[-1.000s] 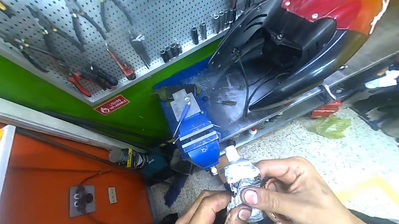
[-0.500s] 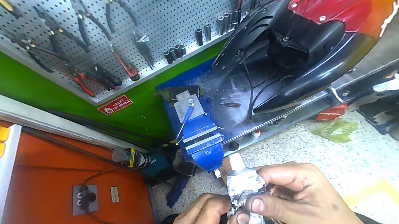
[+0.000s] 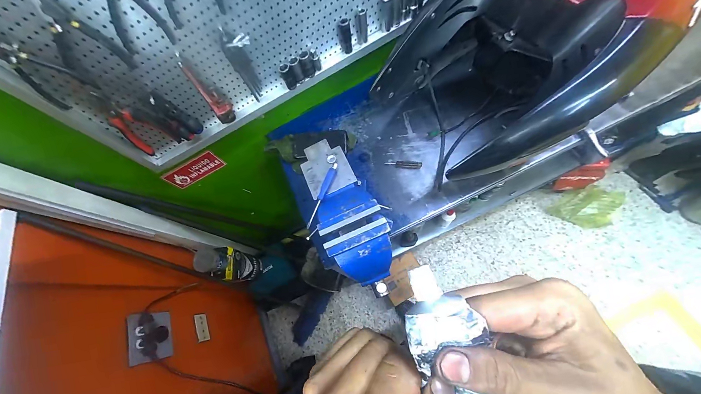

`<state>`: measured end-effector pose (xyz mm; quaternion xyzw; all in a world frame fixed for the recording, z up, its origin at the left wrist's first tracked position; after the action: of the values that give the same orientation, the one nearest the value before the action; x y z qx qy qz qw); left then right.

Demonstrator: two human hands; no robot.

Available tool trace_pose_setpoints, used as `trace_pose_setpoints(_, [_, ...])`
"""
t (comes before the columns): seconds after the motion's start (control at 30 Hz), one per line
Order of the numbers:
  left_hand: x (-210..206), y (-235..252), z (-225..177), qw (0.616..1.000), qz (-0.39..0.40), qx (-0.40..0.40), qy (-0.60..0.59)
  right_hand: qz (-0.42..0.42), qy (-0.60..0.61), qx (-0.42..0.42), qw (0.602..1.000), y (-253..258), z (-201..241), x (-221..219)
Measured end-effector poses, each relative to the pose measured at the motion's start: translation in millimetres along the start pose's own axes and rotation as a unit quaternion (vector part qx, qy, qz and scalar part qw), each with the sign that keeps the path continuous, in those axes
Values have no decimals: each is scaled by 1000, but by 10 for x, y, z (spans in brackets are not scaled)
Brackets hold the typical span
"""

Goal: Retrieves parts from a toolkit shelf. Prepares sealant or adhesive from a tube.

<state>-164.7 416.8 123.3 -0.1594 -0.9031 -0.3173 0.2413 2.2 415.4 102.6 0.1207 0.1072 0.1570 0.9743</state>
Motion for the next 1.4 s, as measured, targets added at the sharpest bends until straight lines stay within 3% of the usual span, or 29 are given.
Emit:
trace_pose_setpoints(0.3, [50, 27, 8, 994, 8, -35, 102, -7, 0, -1, 1000, 23, -22, -28])
trace_pose_setpoints(1.0, [-30, 17, 10, 989, -18, -50, 142, -46, 19, -16, 999, -22, -46, -62])
trace_pose_setpoints(1.3, [-72, -4, 32, 983, -50, -33, 176, -53, 26, -37, 998, 26, -113, -69])
trace_pose_setpoints(1.4, [-3, -55, 106, 992, -27, 16, 121, -12, 21, -43, 999, 154, -109, -15])
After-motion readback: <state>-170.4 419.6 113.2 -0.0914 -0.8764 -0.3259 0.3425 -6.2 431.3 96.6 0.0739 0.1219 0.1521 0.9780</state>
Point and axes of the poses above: each hand's wrist, its own y-axis towards the middle knuckle, its own x-axis out of the back of the hand, z = x × y, the point moved 4 cm from there along y, towards the middle knuckle, and after that the axes turned 6 degrees about z, right-handed, at the moved point
